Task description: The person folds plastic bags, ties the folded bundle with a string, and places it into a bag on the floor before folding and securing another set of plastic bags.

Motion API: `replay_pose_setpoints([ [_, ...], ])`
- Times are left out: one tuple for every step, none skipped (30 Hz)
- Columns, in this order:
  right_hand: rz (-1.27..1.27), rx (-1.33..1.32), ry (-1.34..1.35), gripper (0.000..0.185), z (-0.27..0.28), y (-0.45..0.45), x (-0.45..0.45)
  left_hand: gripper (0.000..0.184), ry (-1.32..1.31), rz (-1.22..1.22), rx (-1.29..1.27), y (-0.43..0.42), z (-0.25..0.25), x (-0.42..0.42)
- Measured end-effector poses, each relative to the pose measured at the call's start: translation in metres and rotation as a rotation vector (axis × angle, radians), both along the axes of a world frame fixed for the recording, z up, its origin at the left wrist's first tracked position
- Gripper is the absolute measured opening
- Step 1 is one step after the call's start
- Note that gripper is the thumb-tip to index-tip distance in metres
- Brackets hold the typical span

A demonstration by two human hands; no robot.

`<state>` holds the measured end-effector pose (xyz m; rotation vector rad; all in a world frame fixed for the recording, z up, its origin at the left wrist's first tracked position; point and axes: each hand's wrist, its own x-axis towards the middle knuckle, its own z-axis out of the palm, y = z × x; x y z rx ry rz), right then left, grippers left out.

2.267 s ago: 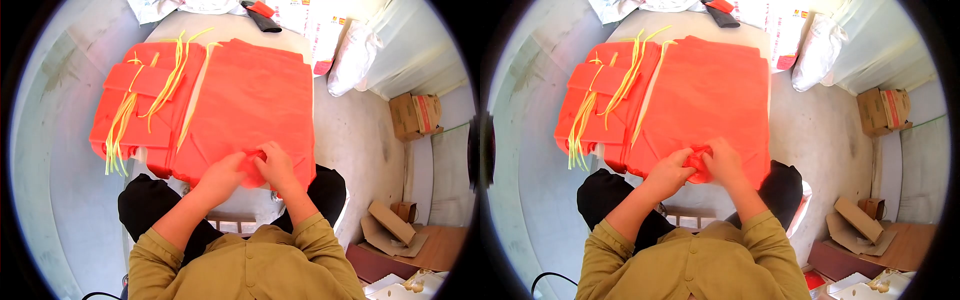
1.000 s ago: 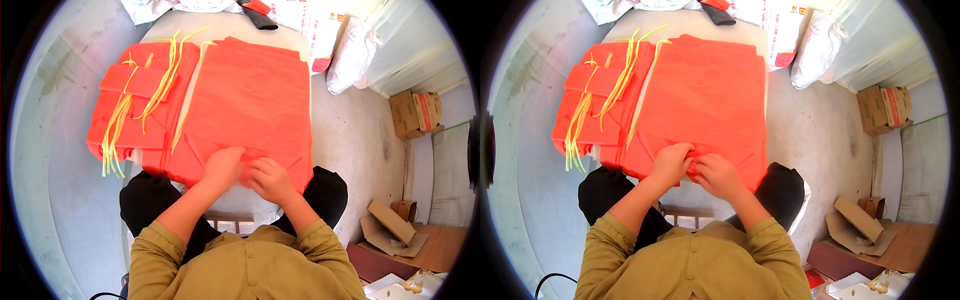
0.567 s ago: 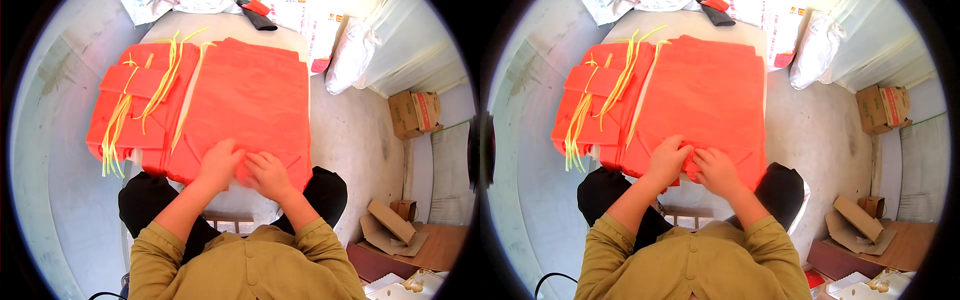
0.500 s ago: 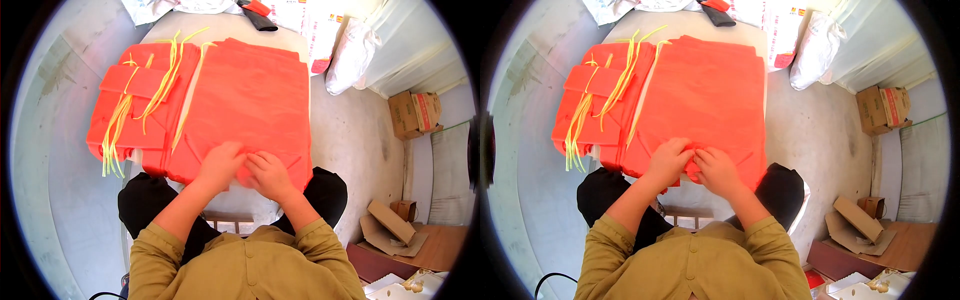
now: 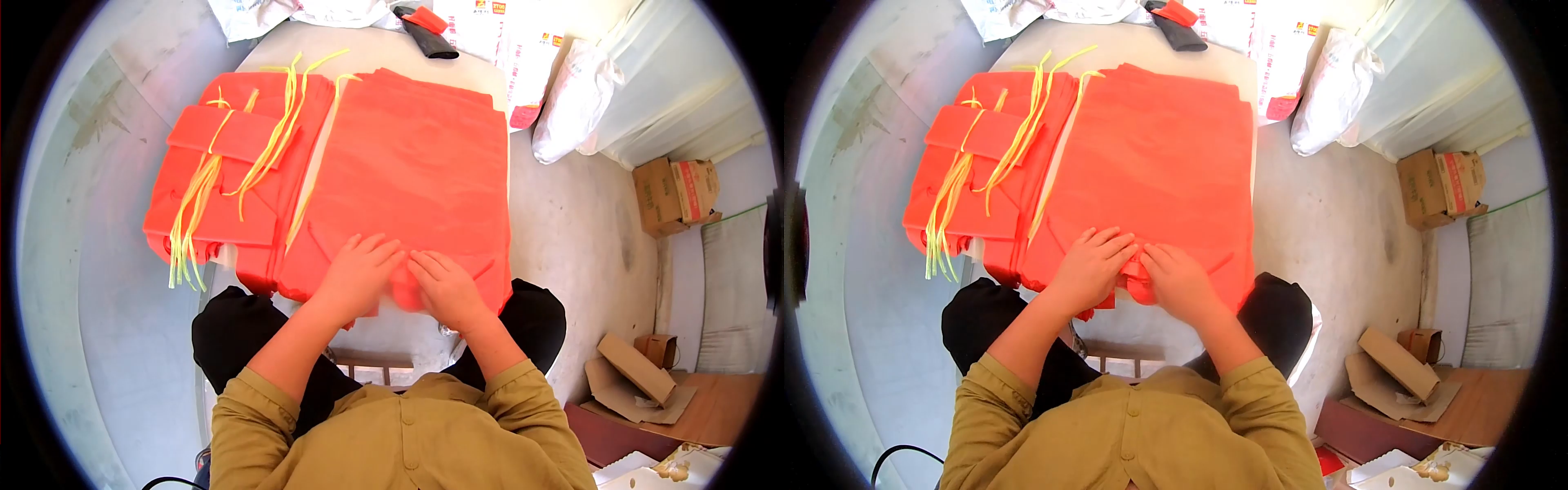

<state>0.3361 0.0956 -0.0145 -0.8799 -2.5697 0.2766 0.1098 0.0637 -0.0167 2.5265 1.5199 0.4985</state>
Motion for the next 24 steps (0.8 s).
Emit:
replay_pose_setpoints([
  [-0.007,-0.01,0.01,0.044,-0.001,0.001,0.0,0.053,0.0,0.003,0.001,0.001,0.0,0.0],
  [-0.014,-0.022,0.02,0.044,-0.001,0.002,0.0,0.052,-0.014,0.019,0.01,0.001,0.001,0.0],
  [-0.025,-0.059,-0.004,0.043,0.001,0.003,0.0,0.051,-0.028,0.035,0.019,0.001,0.002,-0.001],
  [-0.036,-0.095,-0.028,0.041,0.005,0.006,0.0,0.05,-0.041,0.051,0.027,0.002,0.003,-0.003],
  [-0.046,-0.132,-0.052,0.039,0.01,0.009,0.0,0.049,-0.05,0.085,0.022,0.003,0.004,-0.005],
  [-0.084,-0.227,-0.073,0.037,0.019,0.012,-0.001,0.048,-0.057,0.12,0.018,0.004,0.005,-0.009],
  [-0.123,-0.321,-0.093,0.035,0.031,0.015,-0.003,0.047,-0.065,0.154,0.014,0.005,0.006,-0.013],
  [-0.162,-0.414,-0.114,0.033,0.042,0.02,-0.003,0.044,-0.084,0.185,0.031,0.007,0.008,-0.018],
  [-0.163,-0.485,-0.133,0.031,0.049,0.025,-0.002,0.042,-0.104,0.216,0.049,0.008,0.009,-0.024],
  [-0.164,-0.556,-0.153,0.029,0.056,0.03,0.0,0.04,-0.123,0.247,0.066,0.009,0.012,-0.029],
  [-0.153,-0.592,-0.143,0.027,0.058,0.034,0.003,0.038,-0.158,0.276,0.03,0.01,0.016,-0.033],
  [-0.143,-0.629,-0.132,0.025,0.06,0.039,0.005,0.035,-0.192,0.305,-0.007,0.011,0.023,-0.036],
  [-0.121,-0.631,-0.092,0.023,0.061,0.042,0.007,0.033,-0.227,0.333,-0.045,0.011,0.028,-0.039],
  [-0.099,-0.633,-0.053,0.022,0.061,0.046,0.009,0.032,-0.268,0.358,-0.101,0.01,0.03,-0.04],
  [-0.09,-0.649,-0.055,0.02,0.063,0.05,0.012,0.03,-0.31,0.383,-0.158,0.008,0.032,-0.041],
  [-0.081,-0.665,-0.057,0.018,0.065,0.055,0.015,0.03,-0.352,0.407,-0.215,0.007,0.033,-0.042],
  [-0.072,-0.681,-0.059,0.017,0.066,0.061,0.017,0.03,-0.424,0.436,-0.243,0.007,0.036,-0.042],
  [-0.07,-0.69,-0.084,0.017,0.066,0.067,0.018,0.03,-0.496,0.465,-0.271,0.006,0.039,-0.041],
  [-0.07,-0.701,-0.108,0.016,0.065,0.075,0.02,0.03,-0.568,0.492,-0.3,0.006,0.042,-0.041],
  [-0.072,-0.712,-0.132,0.016,0.063,0.082,0.02,0.031,-0.555,0.51,-0.308,0.006,0.044,-0.041],
  [-0.09,-0.74,-0.142,0.018,0.059,0.088,0.02,0.031,-0.543,0.529,-0.314,0.007,0.045,-0.042],
  [-0.107,-0.768,-0.152,0.02,0.053,0.096,0.02,0.032,-0.531,0.55,-0.32,0.008,0.046,-0.042],
  [-0.123,-0.794,-0.162,0.022,0.048,0.103,0.019,0.032,-0.489,0.543,-0.27,0.008,0.042,-0.044],
  [-0.16,-0.85,-0.165,0.022,0.046,0.108,0.017,0.033,-0.447,0.536,-0.219,0.008,0.035,-0.046],
])
